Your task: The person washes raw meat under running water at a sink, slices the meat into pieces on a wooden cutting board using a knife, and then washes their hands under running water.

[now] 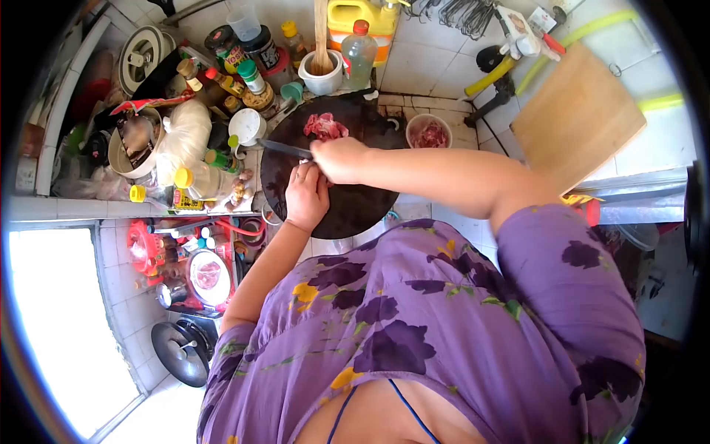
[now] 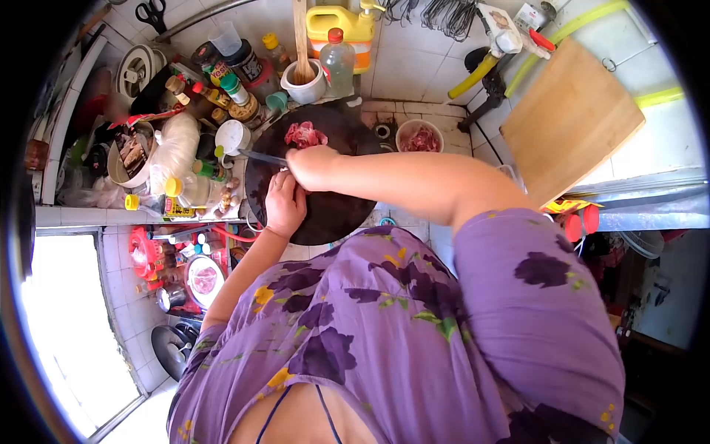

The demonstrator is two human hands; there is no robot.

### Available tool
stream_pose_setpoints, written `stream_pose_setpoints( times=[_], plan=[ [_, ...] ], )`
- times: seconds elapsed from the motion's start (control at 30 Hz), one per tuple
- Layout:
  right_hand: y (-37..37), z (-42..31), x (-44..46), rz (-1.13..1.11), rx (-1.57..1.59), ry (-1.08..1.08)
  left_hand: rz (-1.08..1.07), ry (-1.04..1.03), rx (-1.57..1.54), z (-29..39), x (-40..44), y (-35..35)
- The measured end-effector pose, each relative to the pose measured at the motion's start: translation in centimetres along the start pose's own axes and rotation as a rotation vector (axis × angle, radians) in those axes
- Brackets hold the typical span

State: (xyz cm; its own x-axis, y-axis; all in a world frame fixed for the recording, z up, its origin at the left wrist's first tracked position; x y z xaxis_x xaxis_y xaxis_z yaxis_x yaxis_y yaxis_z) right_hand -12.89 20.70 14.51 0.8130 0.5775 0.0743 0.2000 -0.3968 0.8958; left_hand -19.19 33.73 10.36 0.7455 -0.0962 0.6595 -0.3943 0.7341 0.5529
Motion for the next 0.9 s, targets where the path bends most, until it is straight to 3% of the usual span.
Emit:
stream_pose_setpoints(
  times=[0.17,0.33,0.43,0.53,0.77,0.9],
  plan=[
    [-0.7,1.0,-0.3,0.023,0.014,0.038,-0.023,-0.001,-0.002,0.3,0.1,0.1],
    [2.3,2.0,-4.9,-0.123,-0.104,-0.109,0.002,-0.002,-0.023,0.4,0.2,0.0],
    [1.0,0.2,-1.4,-0.018,0.004,0.008,-0.048,0.021,-0.022,0.4,0.2,0.2],
    [-0.8,-0.7,1.5,0.056,-0.015,-0.039,0.004,-0.014,-0.002,0.3,0.4,0.0],
    [2.9,2.4,-6.8,-0.172,-0.117,-0.112,-0.013,-0.005,-0.023,0.9,0.7,0.3],
    [0.0,1.8,-3.3,0.016,-0.028,-0.015,-0.026,0.001,0.010,1.0,0.5,0.3]
  ],
)
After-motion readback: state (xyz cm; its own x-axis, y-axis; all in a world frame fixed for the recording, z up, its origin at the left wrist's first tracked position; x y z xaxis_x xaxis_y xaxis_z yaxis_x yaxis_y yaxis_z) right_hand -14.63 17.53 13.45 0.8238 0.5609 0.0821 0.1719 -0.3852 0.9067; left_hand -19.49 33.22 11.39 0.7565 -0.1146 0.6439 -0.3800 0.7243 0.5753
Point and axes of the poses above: each hand's wrist, its own x-axis towards the middle knuckle, its own y-axis out of the back of the hand, z = x × y, the point moved 2 cm from there along x, towards the middle knuckle, and after that the axes turned 13 degrees about z, right-handed, at the moved point
